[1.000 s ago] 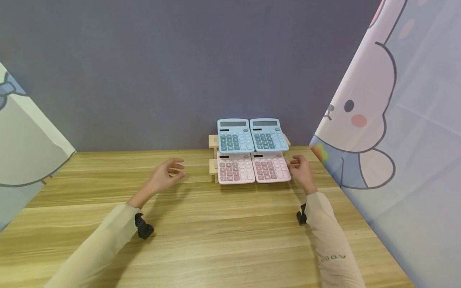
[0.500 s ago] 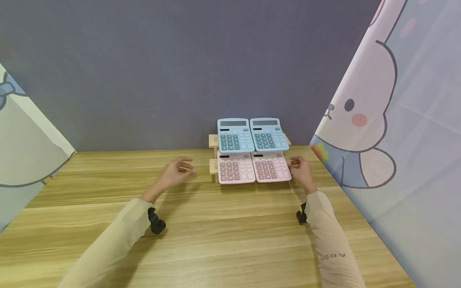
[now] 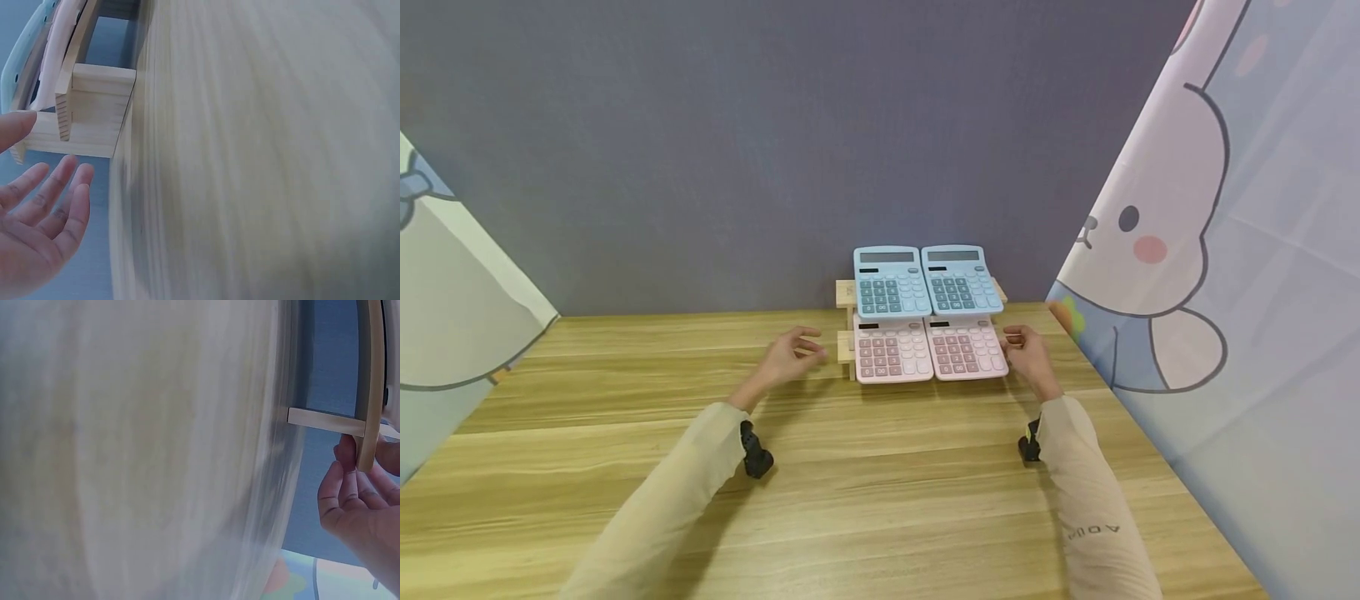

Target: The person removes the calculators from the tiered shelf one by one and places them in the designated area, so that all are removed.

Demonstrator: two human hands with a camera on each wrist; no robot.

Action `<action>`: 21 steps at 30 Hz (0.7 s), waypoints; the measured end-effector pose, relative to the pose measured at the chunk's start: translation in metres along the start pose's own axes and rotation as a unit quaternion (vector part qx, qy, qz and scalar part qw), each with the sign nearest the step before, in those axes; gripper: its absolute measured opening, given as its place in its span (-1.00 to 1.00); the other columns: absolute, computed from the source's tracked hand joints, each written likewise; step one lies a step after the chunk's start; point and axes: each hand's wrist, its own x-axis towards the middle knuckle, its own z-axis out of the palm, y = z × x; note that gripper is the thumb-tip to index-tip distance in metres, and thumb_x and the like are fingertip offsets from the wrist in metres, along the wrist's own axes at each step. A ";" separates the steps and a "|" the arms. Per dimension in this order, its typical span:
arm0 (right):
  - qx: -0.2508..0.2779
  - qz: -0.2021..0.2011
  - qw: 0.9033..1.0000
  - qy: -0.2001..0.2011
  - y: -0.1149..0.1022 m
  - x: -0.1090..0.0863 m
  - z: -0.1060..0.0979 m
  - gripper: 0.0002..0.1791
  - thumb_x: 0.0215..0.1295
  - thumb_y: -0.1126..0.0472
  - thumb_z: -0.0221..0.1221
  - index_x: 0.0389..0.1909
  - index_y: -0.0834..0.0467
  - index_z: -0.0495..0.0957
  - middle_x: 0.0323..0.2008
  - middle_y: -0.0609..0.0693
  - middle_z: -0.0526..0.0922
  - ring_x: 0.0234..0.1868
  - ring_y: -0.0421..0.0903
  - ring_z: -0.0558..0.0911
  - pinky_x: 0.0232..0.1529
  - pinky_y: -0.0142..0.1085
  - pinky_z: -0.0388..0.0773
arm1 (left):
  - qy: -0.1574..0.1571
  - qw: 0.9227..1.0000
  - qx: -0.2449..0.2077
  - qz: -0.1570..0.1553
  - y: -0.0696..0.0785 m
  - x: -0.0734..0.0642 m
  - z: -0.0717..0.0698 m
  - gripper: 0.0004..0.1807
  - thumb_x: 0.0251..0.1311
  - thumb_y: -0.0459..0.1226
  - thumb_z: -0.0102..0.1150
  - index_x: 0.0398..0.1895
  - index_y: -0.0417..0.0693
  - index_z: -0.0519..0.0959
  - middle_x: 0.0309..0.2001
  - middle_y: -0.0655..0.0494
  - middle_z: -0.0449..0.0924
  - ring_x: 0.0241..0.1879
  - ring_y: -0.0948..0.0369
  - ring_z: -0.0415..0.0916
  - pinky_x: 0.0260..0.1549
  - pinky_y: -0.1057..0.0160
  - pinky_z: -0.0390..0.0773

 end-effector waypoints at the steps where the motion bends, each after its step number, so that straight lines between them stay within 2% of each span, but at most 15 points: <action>1: -0.001 0.001 1.000 -0.003 0.000 0.000 0.000 -0.60 0.34 0.29 -0.06 0.12 0.43 0.30 0.04 0.45 0.42 0.05 0.25 0.42 -0.06 -0.20 0.47 | -0.001 1.000 -0.009 -0.007 0.000 0.001 0.002 -0.48 0.15 -0.26 0.17 0.16 -0.25 0.34 -0.06 -0.26 0.56 -0.17 -0.08 0.59 -0.29 0.18 0.67; 9: 0.005 0.012 1.000 -0.019 -0.003 -0.001 -0.001 -0.60 0.34 0.31 -0.08 0.13 0.44 0.28 0.04 0.45 0.40 0.02 0.21 0.42 -0.19 -0.41 0.44 | -0.012 0.997 -0.064 -0.051 0.003 0.009 0.012 -0.45 0.16 -0.18 0.18 0.18 -0.19 0.32 0.01 -0.25 0.51 -0.21 -0.09 0.61 -0.32 0.08 0.66; 14: 0.010 0.011 1.000 -0.016 -0.002 0.000 0.000 -0.61 0.34 0.33 -0.09 0.13 0.45 0.28 0.04 0.45 0.41 0.02 0.19 0.43 -0.27 -0.54 0.42 | -0.013 0.993 -0.103 -0.060 0.001 0.014 0.018 -0.41 0.14 -0.19 0.20 0.20 -0.22 0.29 0.02 -0.30 0.49 -0.23 -0.08 0.62 -0.30 0.12 0.67; 21: 0.011 0.015 1.000 -0.019 -0.002 0.001 0.000 -0.60 0.34 0.33 -0.11 0.14 0.44 0.28 0.04 0.44 0.41 0.02 0.19 0.43 -0.27 -0.54 0.41 | -0.027 0.983 -0.161 -0.088 0.001 0.018 0.024 -0.39 0.14 -0.24 0.19 0.22 -0.23 0.23 0.06 -0.32 0.41 -0.23 -0.13 0.60 -0.23 0.10 0.66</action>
